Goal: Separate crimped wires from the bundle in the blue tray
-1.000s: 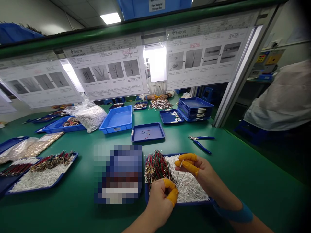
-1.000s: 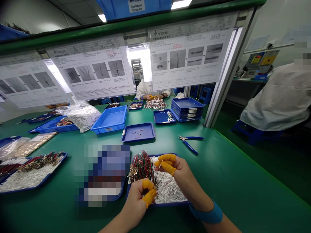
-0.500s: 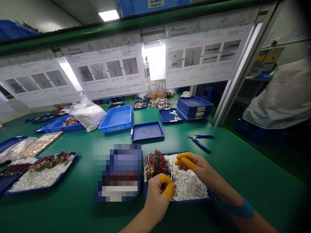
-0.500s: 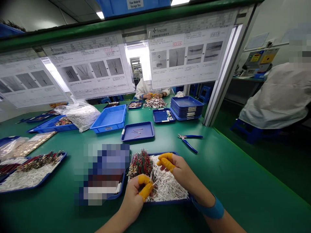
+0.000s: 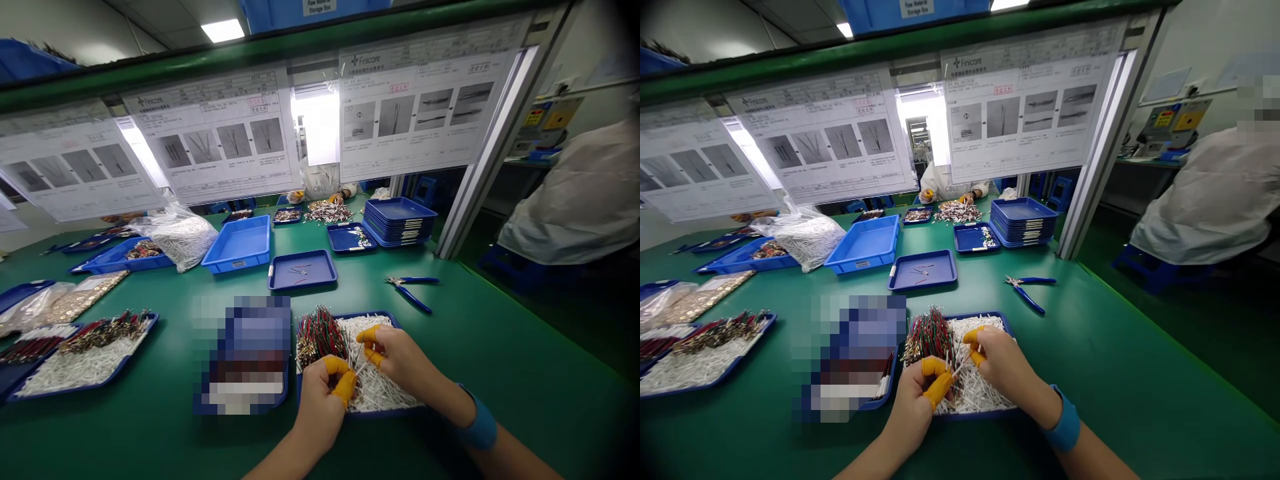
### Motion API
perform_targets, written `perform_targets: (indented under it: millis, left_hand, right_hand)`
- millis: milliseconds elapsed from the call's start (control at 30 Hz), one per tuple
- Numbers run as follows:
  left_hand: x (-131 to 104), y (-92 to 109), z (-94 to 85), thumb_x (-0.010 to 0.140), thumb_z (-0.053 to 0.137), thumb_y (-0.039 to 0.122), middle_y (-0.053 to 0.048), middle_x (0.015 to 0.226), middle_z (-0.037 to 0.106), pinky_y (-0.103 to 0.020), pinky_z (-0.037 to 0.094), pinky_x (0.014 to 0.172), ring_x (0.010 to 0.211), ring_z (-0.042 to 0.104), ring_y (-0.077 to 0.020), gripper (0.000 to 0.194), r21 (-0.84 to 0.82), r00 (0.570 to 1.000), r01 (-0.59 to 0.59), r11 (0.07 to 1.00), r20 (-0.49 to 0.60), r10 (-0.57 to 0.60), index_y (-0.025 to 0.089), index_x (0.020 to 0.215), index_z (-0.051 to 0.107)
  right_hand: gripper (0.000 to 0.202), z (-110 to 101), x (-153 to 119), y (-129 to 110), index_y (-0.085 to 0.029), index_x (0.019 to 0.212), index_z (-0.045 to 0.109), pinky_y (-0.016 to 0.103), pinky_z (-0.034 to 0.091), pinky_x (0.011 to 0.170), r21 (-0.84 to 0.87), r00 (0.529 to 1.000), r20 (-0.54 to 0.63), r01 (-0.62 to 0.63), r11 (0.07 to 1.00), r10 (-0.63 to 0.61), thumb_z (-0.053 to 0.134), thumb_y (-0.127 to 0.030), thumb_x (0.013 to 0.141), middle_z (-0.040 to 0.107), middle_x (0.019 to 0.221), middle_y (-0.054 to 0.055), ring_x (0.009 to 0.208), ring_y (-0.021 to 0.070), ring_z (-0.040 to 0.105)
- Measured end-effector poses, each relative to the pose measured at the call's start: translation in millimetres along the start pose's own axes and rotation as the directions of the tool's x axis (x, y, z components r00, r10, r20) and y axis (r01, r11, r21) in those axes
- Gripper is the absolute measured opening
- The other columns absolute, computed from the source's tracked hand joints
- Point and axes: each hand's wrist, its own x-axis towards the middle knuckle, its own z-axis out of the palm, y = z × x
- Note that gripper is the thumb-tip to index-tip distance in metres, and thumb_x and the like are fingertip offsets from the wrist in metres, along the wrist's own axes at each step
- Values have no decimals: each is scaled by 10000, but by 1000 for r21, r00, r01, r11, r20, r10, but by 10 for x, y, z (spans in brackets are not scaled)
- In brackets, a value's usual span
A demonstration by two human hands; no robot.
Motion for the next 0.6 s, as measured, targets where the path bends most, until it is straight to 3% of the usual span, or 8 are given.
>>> perform_targets:
  millis: [67, 167, 267, 333, 433, 600]
  left_hand:
    - [5, -23, -3, 730, 548, 285, -40, 641, 490, -245, 393, 560, 581, 470, -122, 189, -5, 1000, 1, 1000, 1, -1, 102, 691, 519]
    - [7, -46, 0, 722, 562, 285, -40, 659, 491, -251, 405, 566, 584, 477, -123, 187, -33, 1000, 8, 999, 13, -7, 101, 715, 525]
    - [-6, -28, 16, 715, 566, 284, -36, 652, 472, -250, 405, 555, 571, 473, -119, 193, -70, 999, 20, 997, 47, -17, 106, 684, 501]
    - [-18, 4, 29, 707, 564, 275, -32, 634, 460, -243, 394, 542, 557, 463, -113, 195, -84, 997, 36, 996, 71, -30, 111, 648, 477]
    - [-25, 47, 39, 697, 564, 269, -29, 608, 451, -236, 375, 530, 543, 450, -109, 202, -81, 994, 56, 995, 93, -48, 117, 618, 458]
    - [-6, 45, 34, 697, 558, 267, -32, 615, 449, -242, 368, 527, 546, 452, -115, 195, -69, 994, 55, 996, 100, -48, 118, 620, 460]
  right_hand:
    - [244, -36, 14, 14, -139, 919, 646, 318, 433, 624, 279, 998, -15, -50, 959, 56, 499, -191, 732, 600, 818, 85, 690, 182, 531]
    - [279, -148, 27, -29, -140, 922, 649, 281, 445, 609, 647, 984, 10, -140, 749, 176, 593, -281, 687, 608, 811, 65, 668, 149, 525]
    - [279, -262, 15, -121, -152, 839, 655, 256, 466, 629, 839, 962, 18, -163, 519, 273, 706, -287, 599, 598, 765, 36, 665, 124, 523]
    - [291, -302, -2, -178, -156, 806, 651, 260, 483, 656, 898, 955, 17, -146, 416, 298, 748, -298, 572, 595, 763, 34, 691, 128, 540]
    - [299, -307, -21, -233, -149, 780, 647, 281, 500, 680, 920, 957, 4, -118, 373, 292, 770, -315, 564, 599, 746, 43, 702, 140, 560]
    - [297, -282, -26, -259, -145, 760, 645, 308, 519, 681, 922, 952, -42, -80, 378, 304, 781, -305, 550, 612, 727, 51, 694, 160, 584]
